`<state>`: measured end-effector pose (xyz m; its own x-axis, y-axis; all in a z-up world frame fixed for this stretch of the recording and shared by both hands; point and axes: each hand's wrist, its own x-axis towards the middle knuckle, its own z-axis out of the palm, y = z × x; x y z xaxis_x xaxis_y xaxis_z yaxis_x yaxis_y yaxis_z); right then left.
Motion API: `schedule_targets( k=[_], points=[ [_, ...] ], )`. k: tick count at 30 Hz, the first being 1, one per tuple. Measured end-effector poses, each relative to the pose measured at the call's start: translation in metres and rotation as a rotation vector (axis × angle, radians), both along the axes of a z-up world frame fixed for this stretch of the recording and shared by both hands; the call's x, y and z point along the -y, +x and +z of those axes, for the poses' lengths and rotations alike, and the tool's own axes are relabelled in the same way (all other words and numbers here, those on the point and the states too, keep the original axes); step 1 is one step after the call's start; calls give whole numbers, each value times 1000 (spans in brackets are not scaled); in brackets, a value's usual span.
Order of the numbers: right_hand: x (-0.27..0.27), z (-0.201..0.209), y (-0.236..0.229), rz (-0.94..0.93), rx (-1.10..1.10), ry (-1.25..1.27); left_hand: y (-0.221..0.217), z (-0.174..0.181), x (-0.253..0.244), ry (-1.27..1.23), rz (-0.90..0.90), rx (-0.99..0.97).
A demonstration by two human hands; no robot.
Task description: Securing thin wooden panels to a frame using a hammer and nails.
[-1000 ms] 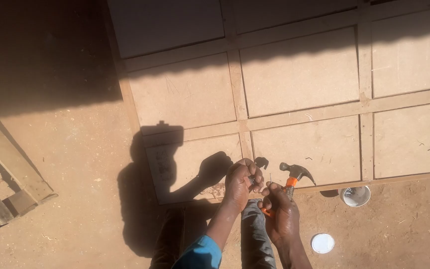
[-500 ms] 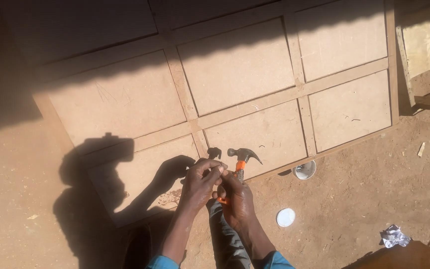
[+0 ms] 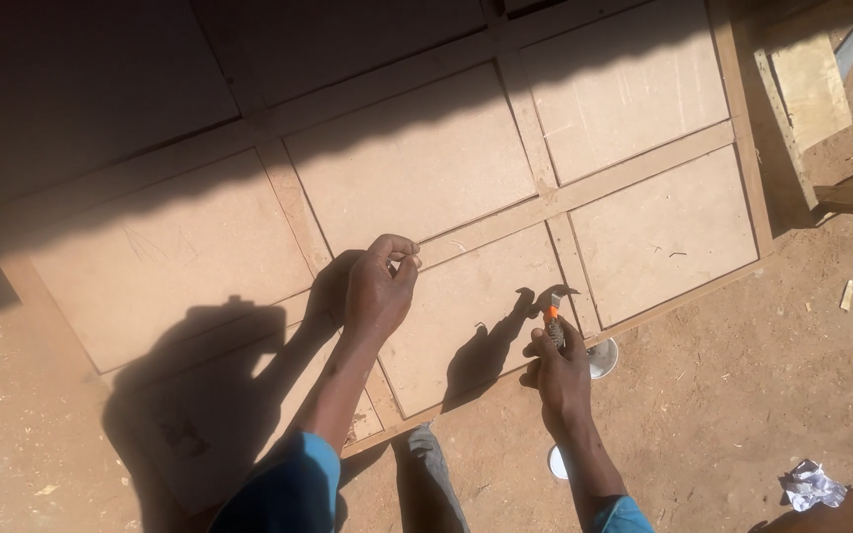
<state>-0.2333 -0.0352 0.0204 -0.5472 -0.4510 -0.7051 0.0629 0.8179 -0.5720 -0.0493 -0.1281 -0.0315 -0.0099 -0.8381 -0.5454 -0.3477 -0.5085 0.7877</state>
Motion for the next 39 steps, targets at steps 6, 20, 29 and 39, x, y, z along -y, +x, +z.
schedule_targets(
  k=[6,20,29,39],
  points=[
    [14,-4,-51,-49,117,246,-73,-76,74,-460,6,69],
    [42,-10,-81,57,143,396,-134,-120,94,-756,-152,873],
    [44,-11,-77,137,77,447,-119,-106,99,-596,-49,417],
    [44,-10,-58,249,-54,445,-101,-125,99,-546,-142,174]
  ],
)
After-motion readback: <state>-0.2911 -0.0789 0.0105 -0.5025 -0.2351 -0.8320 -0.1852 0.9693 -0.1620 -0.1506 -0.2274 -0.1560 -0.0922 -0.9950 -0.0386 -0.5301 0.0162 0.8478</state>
